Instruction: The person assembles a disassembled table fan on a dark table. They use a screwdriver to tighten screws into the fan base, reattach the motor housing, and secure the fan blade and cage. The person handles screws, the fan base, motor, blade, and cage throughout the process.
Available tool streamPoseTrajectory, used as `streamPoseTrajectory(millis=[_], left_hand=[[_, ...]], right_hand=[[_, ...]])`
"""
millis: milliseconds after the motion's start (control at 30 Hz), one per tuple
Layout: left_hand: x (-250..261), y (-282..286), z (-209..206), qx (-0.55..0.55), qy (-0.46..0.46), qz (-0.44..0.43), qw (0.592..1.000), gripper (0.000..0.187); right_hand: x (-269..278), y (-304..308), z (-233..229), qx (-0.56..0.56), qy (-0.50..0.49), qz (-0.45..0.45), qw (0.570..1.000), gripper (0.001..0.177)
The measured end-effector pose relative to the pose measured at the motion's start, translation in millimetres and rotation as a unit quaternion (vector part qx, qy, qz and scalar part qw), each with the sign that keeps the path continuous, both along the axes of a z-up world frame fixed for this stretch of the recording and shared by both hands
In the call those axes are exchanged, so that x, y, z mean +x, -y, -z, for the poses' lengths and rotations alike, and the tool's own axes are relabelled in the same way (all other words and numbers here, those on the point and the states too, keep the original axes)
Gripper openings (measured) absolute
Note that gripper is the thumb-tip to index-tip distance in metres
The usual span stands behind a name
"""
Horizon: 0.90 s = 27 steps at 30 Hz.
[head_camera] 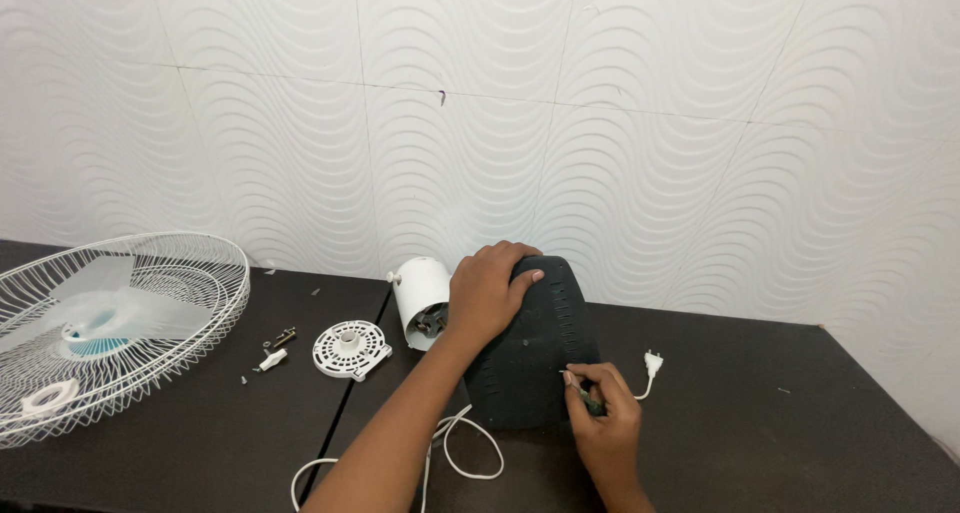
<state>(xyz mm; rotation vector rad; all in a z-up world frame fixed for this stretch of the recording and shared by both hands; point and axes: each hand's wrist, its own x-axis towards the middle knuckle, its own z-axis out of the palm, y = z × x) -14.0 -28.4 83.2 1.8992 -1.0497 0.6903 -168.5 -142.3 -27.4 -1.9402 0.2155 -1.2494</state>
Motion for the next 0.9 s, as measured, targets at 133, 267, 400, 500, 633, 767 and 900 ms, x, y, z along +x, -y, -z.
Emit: streamPoseTrajectory(millis=[133,267,400,500,633,767,900], left_hand=[[-4.0,4.7,0.4,-0.004,0.01,0.001,1.0,0.026],[-7.9,13.4,0.2,0.011,0.038,-0.001,0.999,0.025],[-14.1,25.4,0.5,0.026,0.063,-0.001,0.998,0.026],[-16.8,31.1,-1.3,0.025,0.081,-0.004,0.996,0.027],[-18.2,32.9,-1.0,0.025,0.089,-0.001,0.996,0.026],[-18.0,34.8,-1.1,0.024,0.096,-0.006,0.995,0.027],[-17.7,33.8,-0.3,0.027,0.091,-0.006,0.995,0.027]], right_hand=[[5.2,5.5,-11.5,0.021,0.059,-0.002,0.998,0.008],[14.7,24.8,-40.6,0.037,0.061,0.042,0.997,0.009],[25.8,42.2,-67.1,0.019,0.08,0.016,0.996,0.01],[33.5,50.6,-79.7,0.039,0.063,0.012,0.997,0.01],[37.7,58.4,-83.5,0.073,0.05,-0.041,0.995,0.01],[40.9,63.7,-81.8,0.065,0.014,-0.01,0.998,0.01],[42.9,64.3,-82.2,0.048,-0.007,0.013,0.999,0.012]])
